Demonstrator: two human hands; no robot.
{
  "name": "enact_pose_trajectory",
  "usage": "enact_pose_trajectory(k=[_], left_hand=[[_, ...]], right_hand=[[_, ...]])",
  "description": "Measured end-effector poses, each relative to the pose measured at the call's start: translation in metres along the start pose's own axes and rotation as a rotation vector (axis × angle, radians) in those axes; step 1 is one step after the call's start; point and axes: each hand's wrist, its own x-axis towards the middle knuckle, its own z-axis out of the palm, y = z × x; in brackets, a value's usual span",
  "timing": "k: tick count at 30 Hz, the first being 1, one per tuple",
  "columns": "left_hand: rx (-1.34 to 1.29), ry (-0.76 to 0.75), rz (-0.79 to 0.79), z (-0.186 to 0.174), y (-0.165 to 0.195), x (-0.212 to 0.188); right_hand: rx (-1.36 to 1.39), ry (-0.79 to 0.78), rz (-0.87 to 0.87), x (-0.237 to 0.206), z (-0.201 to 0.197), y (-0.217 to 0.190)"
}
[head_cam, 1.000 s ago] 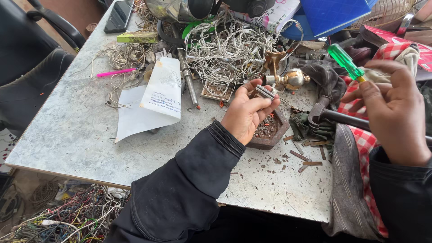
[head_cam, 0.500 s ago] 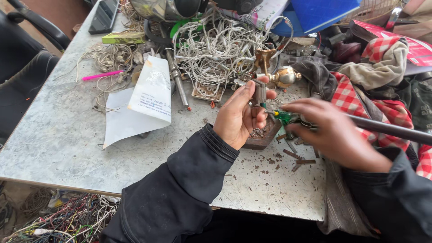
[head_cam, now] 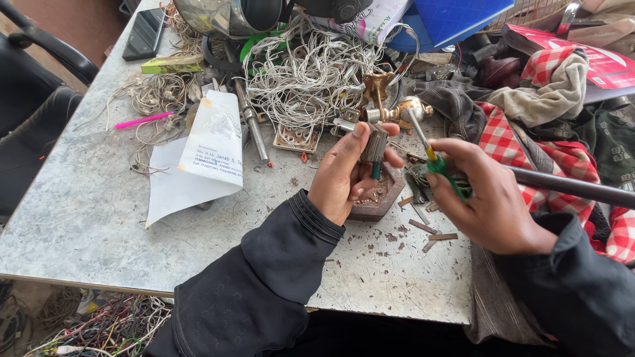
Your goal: The person uses a hammer to tap a small cylindrical electrical component held in a wooden block. They repeatedly adjust the component and use a screwdriver to manipulate internal parts. The work is performed on a cluttered workbench with wires and tools.
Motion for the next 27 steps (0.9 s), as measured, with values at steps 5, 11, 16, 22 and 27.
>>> enact_pose_trajectory(k=[5,11,16,22,27], left_hand=[[0.044,0.081,0.117,-0.001,-0.01,-0.002],[-0.314,0.184,0.043,0.002,-0.02,-0.002],[-0.434,0.174,-0.004,0.003,-0.027,-0.001],[-0.431,0.186,0.059,0.008,-0.032,-0.002],[-0.39,0.197,0.095,0.013,-0.033,-0.004]], right_hand=[[0.19,-0.076,0.021,-0.015,0.006,-0.011],[0.225,-0.213,0.132,-0.015,0.01,-0.03],[0.084,-0.217,-0.09,-0.009,0.011,-0.044],[0.046,-0.271,0.03,-0.006,0.014,-0.049],[0.043,-0.26,0.027,-0.007,0.016,-0.047]])
